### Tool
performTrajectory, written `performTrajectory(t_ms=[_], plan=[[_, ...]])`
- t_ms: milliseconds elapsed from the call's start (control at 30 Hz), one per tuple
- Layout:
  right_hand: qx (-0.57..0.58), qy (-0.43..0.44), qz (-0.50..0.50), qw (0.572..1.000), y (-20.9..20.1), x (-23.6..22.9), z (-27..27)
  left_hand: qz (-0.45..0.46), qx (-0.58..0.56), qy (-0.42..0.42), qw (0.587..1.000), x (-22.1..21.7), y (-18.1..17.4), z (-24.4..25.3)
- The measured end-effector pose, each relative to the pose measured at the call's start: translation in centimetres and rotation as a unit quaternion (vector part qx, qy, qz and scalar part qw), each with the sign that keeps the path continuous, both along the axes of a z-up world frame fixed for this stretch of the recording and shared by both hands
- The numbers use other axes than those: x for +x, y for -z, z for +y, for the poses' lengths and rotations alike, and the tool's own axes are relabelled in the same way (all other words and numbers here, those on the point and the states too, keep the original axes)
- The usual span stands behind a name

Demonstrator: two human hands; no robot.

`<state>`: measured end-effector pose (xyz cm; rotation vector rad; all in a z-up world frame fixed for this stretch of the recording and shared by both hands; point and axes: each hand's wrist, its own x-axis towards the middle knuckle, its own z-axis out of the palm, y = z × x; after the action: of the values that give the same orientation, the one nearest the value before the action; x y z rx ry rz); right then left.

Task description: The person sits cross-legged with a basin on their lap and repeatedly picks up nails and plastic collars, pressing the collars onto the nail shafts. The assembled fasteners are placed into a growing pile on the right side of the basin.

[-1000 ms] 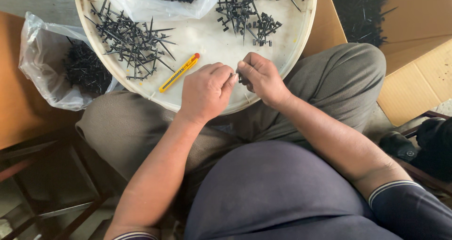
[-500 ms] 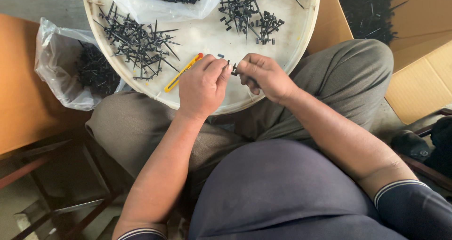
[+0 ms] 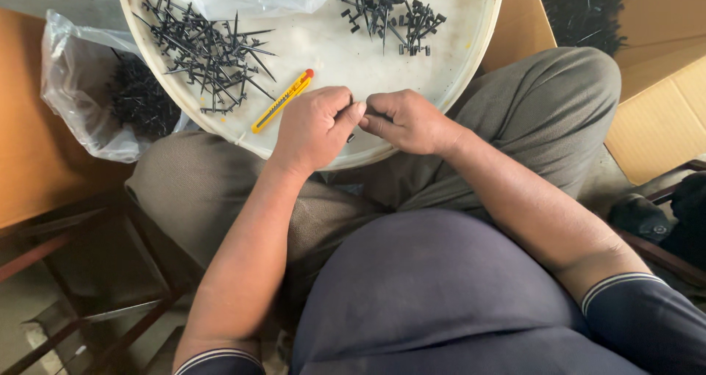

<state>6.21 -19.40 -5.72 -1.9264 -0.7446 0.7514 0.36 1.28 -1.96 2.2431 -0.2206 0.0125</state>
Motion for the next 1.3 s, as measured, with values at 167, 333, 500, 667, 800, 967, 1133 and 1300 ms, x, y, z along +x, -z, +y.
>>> performTrajectory(t_ms=[167, 333, 500, 667, 800, 967, 1133, 1300], plan=[[0.064, -0.017, -0.02, 0.998, 0.1, 0.2, 0.1, 0.046, -0.081, 0.0, 0.996, 0.5, 0.5, 0.7], [0.123, 0.071, -0.182, 0.973, 0.9, -0.8, -0.3, 0.206, -0.298, -0.103, 0.927, 0.6, 1.1, 0.8], [0.288, 0.255, 0.288, 0.877, 2.3, 0.3, -1.0, 0.155, -0.273, -0.204, 0.927, 0.9, 1.3, 0.7], [0.298, 0.186, 0.424, 0.835, 2.2, 0.5, -0.2, -0.024, -0.063, -0.143, 0.987, 0.4, 1.1, -0.7], [0.22, 0.131, 0.144, 0.956, 1.2, 0.3, 0.2, 0.009, -0.079, -0.116, 0.99, 0.8, -0.3, -1.6], [0.131, 0.145, 0.027, 0.98, 2.9, -0.4, 0.0, 0.119, -0.113, -0.075, 0.984, 0.4, -0.8, -1.1], [0.059, 0.255, 0.107, 0.959, 4.2, 0.4, 0.4, -0.143, 0.115, 0.061, 0.981, -0.4, -1.4, -2.9], [0.252, 0.28, 0.432, 0.819, 2.3, 1.5, -0.8, -0.141, 0.045, -0.036, 0.988, 0.9, -2.0, -2.6]])
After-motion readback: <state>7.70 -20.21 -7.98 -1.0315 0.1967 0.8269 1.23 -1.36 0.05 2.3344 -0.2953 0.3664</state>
